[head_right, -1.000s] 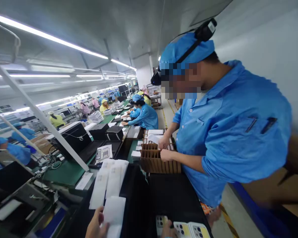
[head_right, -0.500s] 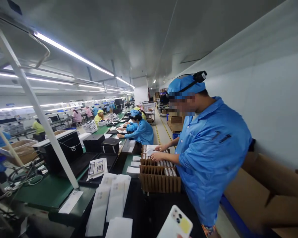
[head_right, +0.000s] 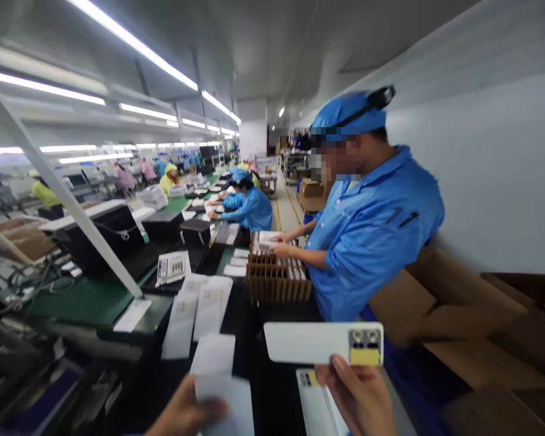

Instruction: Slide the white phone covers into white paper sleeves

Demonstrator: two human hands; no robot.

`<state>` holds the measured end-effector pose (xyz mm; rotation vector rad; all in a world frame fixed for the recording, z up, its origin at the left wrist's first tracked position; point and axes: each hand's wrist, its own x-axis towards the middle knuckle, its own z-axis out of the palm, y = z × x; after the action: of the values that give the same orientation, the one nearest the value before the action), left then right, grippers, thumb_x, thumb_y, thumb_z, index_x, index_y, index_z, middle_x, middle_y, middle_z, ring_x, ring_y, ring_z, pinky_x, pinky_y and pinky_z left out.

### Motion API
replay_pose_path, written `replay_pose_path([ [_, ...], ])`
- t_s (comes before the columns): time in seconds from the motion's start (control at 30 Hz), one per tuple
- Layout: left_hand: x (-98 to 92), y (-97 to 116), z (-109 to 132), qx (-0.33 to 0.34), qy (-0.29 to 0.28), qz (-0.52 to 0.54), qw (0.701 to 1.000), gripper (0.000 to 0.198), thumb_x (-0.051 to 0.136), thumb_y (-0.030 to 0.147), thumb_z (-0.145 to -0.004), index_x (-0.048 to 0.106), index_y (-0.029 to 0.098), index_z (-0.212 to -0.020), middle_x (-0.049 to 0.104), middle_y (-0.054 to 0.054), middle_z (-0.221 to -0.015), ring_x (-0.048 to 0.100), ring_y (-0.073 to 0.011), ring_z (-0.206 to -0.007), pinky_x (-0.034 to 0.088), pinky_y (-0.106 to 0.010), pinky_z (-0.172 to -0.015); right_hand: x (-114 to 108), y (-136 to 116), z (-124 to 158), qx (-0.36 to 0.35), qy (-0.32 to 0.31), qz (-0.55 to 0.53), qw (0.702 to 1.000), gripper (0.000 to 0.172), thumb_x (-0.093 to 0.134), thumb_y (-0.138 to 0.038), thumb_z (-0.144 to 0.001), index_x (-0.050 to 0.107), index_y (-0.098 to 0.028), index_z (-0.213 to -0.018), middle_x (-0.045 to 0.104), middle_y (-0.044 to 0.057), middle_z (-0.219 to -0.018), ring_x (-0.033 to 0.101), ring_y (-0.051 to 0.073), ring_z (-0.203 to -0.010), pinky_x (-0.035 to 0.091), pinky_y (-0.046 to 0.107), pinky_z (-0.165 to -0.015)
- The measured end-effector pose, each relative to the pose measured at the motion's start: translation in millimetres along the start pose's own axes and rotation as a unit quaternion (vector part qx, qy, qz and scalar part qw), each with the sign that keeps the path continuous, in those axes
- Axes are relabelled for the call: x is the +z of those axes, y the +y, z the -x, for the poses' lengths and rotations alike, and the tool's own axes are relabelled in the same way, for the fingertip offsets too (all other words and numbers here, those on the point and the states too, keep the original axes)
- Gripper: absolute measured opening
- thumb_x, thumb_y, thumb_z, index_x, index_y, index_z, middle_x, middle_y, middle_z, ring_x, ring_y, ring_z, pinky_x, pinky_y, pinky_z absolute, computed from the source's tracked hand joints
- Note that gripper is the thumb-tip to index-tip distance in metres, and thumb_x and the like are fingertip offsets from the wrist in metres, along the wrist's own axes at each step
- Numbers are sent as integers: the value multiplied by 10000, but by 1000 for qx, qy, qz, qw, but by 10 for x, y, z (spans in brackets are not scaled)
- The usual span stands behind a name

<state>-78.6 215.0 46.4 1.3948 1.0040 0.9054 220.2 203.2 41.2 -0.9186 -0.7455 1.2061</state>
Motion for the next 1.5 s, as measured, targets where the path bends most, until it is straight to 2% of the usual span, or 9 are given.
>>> replay_pose_path([
  [0.1,93,-9,124,-54,39,62,996,367,781,462,-656,720,104,-710,673,-45,-638,566,-147,-590,454,-259,-568,273,-189,2,-43,-50,-32,997,234,833,-365,-646,702,-186,-573,633,33,-493,589,139,-467,529,273,-484],
  [0.23,59,113,116,-72,100,18,992,307,765,402,-671,707,101,-650,618,-19,-559,519,-132,-551,415,-248,-536,620,-294,-43,-49,-122,-48,990,122,771,-282,-742,725,-193,-672,671,24,-547,597,121,-435,501,239,-441],
  [0.47,81,163,157,-34,95,-16,995,294,727,362,-692,622,121,-561,527,15,-521,455,-109,-535,340,-233,-511,1010,-263,-198,-45,-256,-13,966,158,712,-279,-810,725,-164,-703,636,24,-498,601,116,-467,484,225,-490],
  [0.73,51,139,177,-24,81,-25,996,288,711,356,-709,606,125,-572,517,18,-545,449,-111,-550,339,-231,-517,900,-104,-483,-29,-312,73,947,152,711,-277,-809,706,-151,-725,653,20,-596,578,108,-512,465,227,-496],
  [1.03,10,157,171,-32,45,-67,996,326,646,401,-768,623,124,-598,492,20,-556,421,-112,-566,304,-226,-517,963,-325,-570,-3,-374,237,897,209,715,-349,-780,697,-146,-732,678,36,-675,578,129,-561,522,233,-493],
  [1.2,5,136,164,-50,58,-54,996,359,634,437,-771,642,113,-616,486,24,-546,418,-109,-549,303,-223,-507,1117,-262,-552,7,-420,232,877,211,669,-336,-823,728,-172,-943,746,50,-905,674,183,-814,552,341,-836],
  [1.3,1,107,152,-49,76,-31,995,373,633,462,-770,652,112,-642,514,18,-568,440,-116,-568,333,-225,-525,1207,-152,-524,43,-453,205,866,226,664,-344,-828,712,-174,-970,742,45,-949,676,195,-899,507,377,-933],
  [1.4,-11,58,129,-39,82,-13,996,403,628,499,-775,651,113,-665,529,12,-597,446,-119,-589,348,-226,-542,1254,-43,-506,70,-495,192,845,250,683,-348,-816,656,-180,-1001,715,33,-956,663,176,-907,508,351,-904],
  [1.5,-28,6,113,-36,96,-5,995,457,635,556,-757,620,116,-634,501,16,-580,420,-110,-573,325,-222,-519,1261,35,-499,33,-445,180,877,456,714,-340,-795,498,-233,-1182,664,14,-978,641,144,-863,518,281,-779],
])
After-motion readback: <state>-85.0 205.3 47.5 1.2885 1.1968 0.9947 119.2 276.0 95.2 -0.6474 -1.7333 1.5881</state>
